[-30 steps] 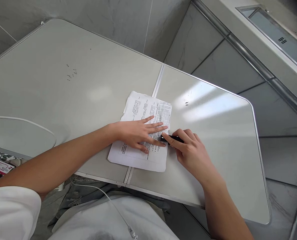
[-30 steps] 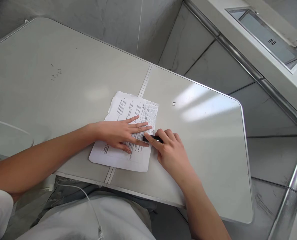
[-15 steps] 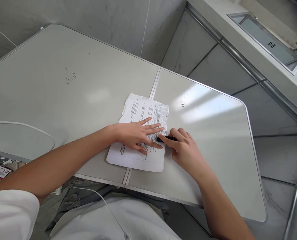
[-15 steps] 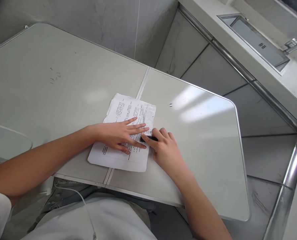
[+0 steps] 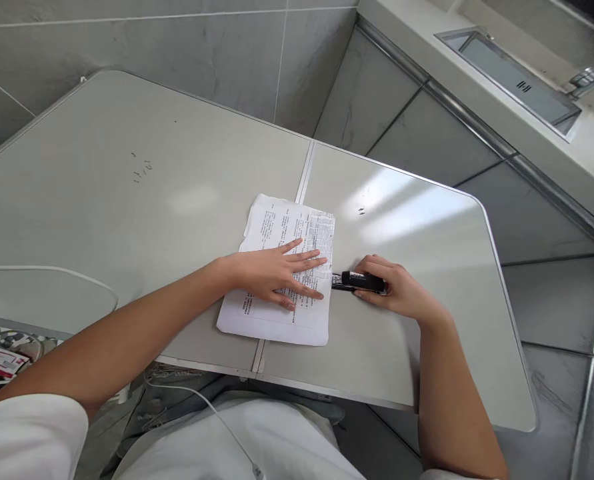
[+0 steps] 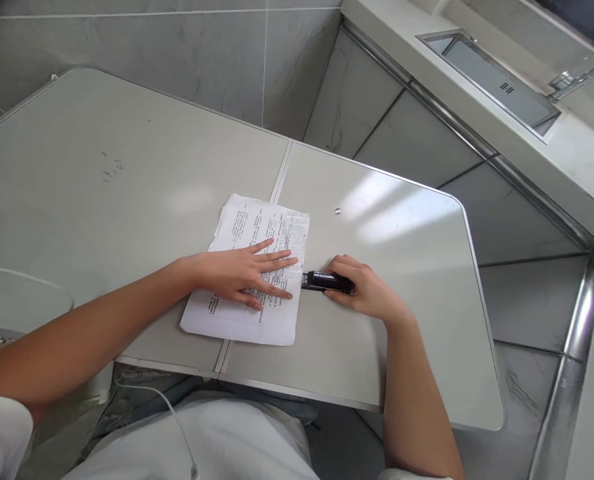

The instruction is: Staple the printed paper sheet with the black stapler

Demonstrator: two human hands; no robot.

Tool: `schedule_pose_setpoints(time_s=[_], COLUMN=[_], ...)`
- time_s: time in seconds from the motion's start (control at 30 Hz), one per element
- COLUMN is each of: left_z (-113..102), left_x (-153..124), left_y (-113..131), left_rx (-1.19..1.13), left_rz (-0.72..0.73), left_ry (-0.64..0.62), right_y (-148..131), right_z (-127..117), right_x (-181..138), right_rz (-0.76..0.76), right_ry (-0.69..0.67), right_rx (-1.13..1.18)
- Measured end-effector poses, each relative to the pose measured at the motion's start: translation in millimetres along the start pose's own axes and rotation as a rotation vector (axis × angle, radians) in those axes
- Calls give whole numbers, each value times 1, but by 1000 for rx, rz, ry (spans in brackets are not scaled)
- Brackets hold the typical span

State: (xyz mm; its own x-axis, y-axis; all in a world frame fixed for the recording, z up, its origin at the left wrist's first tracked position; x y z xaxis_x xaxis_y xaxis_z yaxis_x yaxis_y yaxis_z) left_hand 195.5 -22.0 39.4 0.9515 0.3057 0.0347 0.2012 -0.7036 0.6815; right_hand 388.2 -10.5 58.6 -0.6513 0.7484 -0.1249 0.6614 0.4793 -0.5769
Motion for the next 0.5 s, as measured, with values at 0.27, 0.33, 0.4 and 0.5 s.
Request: schedule_pose_setpoints(time_s=[0.27, 0.33, 0.4, 0.5], left_z=[4, 3, 2, -7], left_x=[-3, -3, -3, -4], left_y=[-5, -4, -3, -5], left_rx=[81, 93, 106, 130], left_rz=[18, 46, 65, 57], left_ry=[-9, 13, 16, 70], right_y=[52, 56, 56, 55], right_z=[-26, -26, -25, -27], right_x=[-23, -21, -15, -6], right_rz=[131, 148, 168, 248], right_ry=[52, 110, 197, 402], right_rx=[10, -2, -15, -25])
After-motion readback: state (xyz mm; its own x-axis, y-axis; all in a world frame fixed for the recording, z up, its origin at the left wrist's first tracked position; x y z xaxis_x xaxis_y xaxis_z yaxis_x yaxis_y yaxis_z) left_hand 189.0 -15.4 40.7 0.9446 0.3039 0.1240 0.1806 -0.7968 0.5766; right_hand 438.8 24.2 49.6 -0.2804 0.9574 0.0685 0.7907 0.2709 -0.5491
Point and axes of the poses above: each hand's wrist, its own x-axis towards the middle knuckle, its own z-axis out of the palm, y = z × x, the point moved 9 cm from there along x, towards the middle knuckle, and after that the axes turned 4 degrees about -x, right-handed, at the moved point
